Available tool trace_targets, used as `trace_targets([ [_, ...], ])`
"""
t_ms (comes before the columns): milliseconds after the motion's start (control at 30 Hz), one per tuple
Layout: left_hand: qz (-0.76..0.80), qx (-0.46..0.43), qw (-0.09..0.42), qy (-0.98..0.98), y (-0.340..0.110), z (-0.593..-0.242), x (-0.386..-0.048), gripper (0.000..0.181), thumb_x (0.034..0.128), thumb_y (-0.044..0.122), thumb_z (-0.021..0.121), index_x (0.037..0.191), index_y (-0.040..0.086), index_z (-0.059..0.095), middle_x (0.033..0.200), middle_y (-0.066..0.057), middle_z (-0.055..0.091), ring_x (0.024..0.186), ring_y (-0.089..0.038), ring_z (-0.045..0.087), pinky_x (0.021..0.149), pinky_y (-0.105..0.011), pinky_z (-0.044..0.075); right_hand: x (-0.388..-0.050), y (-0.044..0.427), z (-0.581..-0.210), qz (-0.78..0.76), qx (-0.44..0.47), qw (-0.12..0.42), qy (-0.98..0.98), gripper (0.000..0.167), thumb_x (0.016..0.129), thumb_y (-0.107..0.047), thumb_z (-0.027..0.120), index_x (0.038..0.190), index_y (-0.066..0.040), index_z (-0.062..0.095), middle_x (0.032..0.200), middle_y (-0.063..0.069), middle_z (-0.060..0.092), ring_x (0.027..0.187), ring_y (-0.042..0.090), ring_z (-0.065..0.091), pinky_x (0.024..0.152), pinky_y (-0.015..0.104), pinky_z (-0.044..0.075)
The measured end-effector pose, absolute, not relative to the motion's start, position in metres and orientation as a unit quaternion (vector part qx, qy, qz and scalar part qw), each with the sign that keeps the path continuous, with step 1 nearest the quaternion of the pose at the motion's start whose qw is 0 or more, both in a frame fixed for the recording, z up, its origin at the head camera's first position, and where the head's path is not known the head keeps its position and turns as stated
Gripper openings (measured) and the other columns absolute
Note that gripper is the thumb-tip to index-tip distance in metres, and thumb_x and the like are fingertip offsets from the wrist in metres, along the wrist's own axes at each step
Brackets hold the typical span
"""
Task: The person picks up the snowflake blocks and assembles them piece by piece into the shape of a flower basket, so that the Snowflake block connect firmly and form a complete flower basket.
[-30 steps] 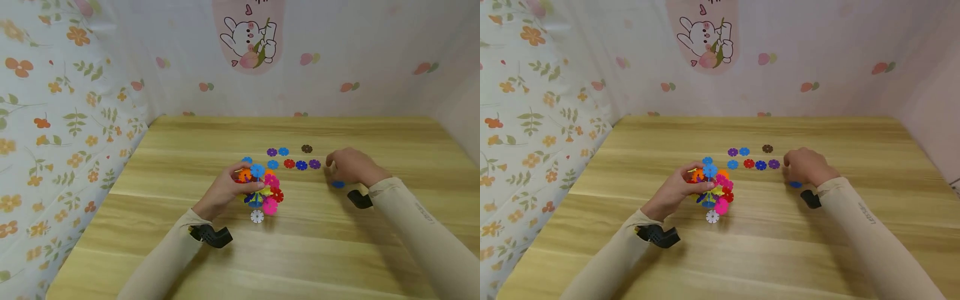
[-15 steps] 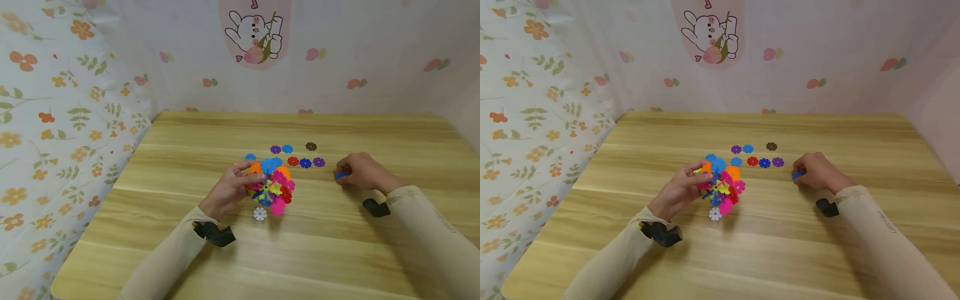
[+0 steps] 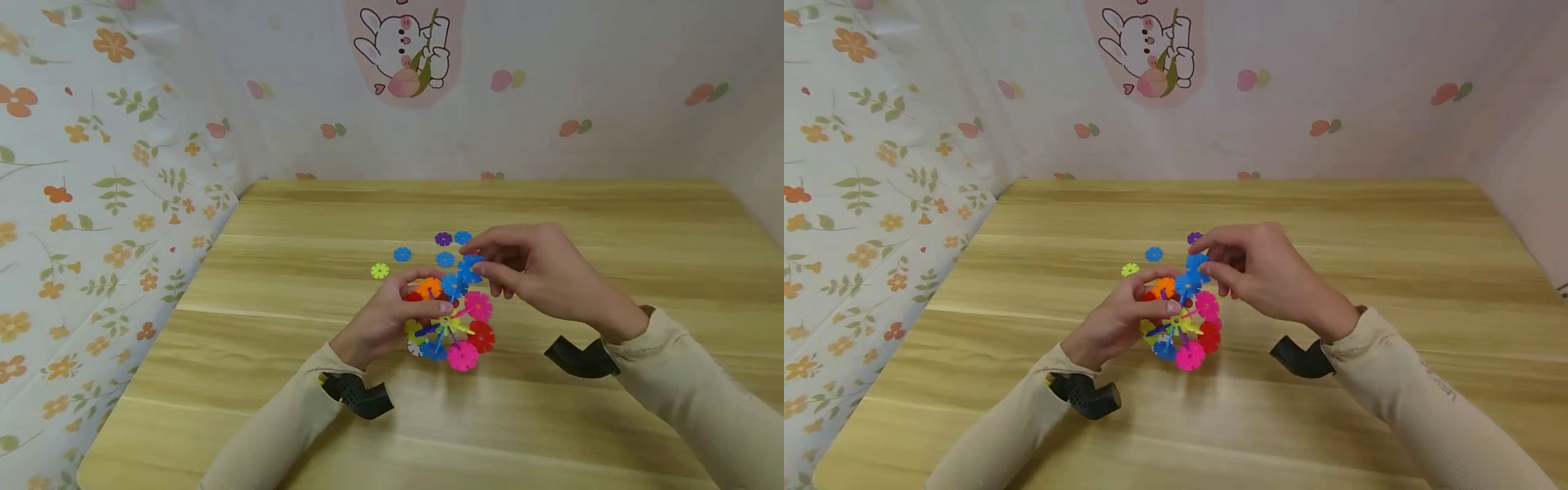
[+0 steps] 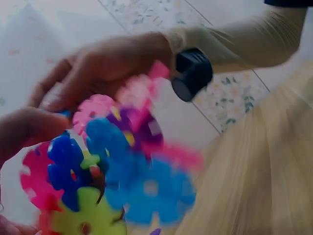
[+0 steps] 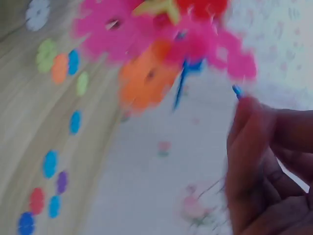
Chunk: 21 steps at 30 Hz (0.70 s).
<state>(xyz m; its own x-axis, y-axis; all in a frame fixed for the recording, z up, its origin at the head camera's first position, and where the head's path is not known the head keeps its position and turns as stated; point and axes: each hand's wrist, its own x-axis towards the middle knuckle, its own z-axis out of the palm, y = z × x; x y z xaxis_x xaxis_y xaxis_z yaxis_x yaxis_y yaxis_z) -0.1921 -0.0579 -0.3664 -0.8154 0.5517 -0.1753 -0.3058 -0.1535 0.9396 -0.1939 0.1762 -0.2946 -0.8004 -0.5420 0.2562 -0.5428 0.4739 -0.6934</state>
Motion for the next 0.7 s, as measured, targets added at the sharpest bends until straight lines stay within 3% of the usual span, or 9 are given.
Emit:
trace_targets([
  [100, 0.738, 0.126, 0.267, 0.607, -0.057, -0.362, -0.19, 0.046, 0.0912, 0.004, 0.064, 0.135, 0.002, 0.05, 0.073, 0.01, 0.073, 0.071, -0.008, 0.063, 0.072, -0.022, 0.052, -0.188, 0.164, -0.287, 0.356, 0.349, 0.04, -0.866, 0.02, 0.085, -0.005, 0.078, 0.103, -0.012, 0.075, 0.076, -0.007, 0.069, 0.061, 0.001, 0.057, 0.056, 0.022, 0.053],
  [167, 0.729, 0.138, 0.264, 0.616, -0.057, -0.36, -0.189, 0.047, 0.0919, 0.004, 0.064, 0.136, 0.003, 0.049, 0.074, 0.009, 0.074, 0.073, -0.007, 0.067, 0.075, -0.023, 0.055, -0.185, 0.16, -0.285, 0.324, 0.371, 0.065, -0.868, 0.021, 0.081, -0.003, 0.081, 0.099, -0.014, 0.076, 0.075, -0.01, 0.068, 0.062, -0.002, 0.054, 0.056, 0.02, 0.051],
  [333, 0.709, 0.153, 0.258, 0.638, -0.06, -0.358, -0.188, 0.051, 0.0934, 0.007, 0.064, 0.141, 0.005, 0.047, 0.06, 0.009, 0.063, 0.075, -0.007, 0.071, 0.086, -0.027, 0.058, -0.179, 0.159, -0.282, 0.303, 0.388, 0.101, -0.865, 0.022, 0.077, 0.0, 0.083, 0.094, -0.013, 0.077, 0.074, -0.011, 0.067, 0.06, -0.005, 0.05, 0.054, 0.018, 0.048],
  [400, 0.711, 0.157, 0.26, 0.635, -0.062, -0.359, -0.188, 0.052, 0.0937, 0.008, 0.065, 0.142, 0.005, 0.045, 0.062, 0.009, 0.065, 0.079, -0.007, 0.072, 0.091, -0.03, 0.058, -0.178, 0.159, -0.282, 0.294, 0.388, 0.114, -0.866, 0.022, 0.076, 0.001, 0.083, 0.092, -0.012, 0.077, 0.072, -0.01, 0.067, 0.06, -0.006, 0.051, 0.053, 0.017, 0.048],
  [567, 0.718, 0.159, 0.266, 0.623, -0.062, -0.359, -0.187, 0.054, 0.0924, 0.003, 0.066, 0.142, 0.006, 0.045, 0.09, 0.002, 0.078, 0.089, -0.01, 0.074, 0.098, -0.036, 0.057, -0.176, 0.159, -0.281, 0.298, 0.387, 0.121, -0.864, 0.021, 0.075, 0.002, 0.084, 0.09, -0.012, 0.077, 0.07, -0.01, 0.066, 0.059, -0.007, 0.052, 0.052, 0.017, 0.049],
  [700, 0.714, 0.155, 0.267, 0.628, -0.064, -0.355, -0.187, 0.054, 0.092, 0.003, 0.067, 0.141, 0.009, 0.044, 0.091, 0.001, 0.078, 0.091, -0.012, 0.073, 0.099, -0.037, 0.057, -0.174, 0.159, -0.28, 0.307, 0.394, 0.111, -0.859, 0.022, 0.076, 0.002, 0.083, 0.089, -0.014, 0.077, 0.071, -0.012, 0.067, 0.06, -0.008, 0.054, 0.053, 0.017, 0.05],
])
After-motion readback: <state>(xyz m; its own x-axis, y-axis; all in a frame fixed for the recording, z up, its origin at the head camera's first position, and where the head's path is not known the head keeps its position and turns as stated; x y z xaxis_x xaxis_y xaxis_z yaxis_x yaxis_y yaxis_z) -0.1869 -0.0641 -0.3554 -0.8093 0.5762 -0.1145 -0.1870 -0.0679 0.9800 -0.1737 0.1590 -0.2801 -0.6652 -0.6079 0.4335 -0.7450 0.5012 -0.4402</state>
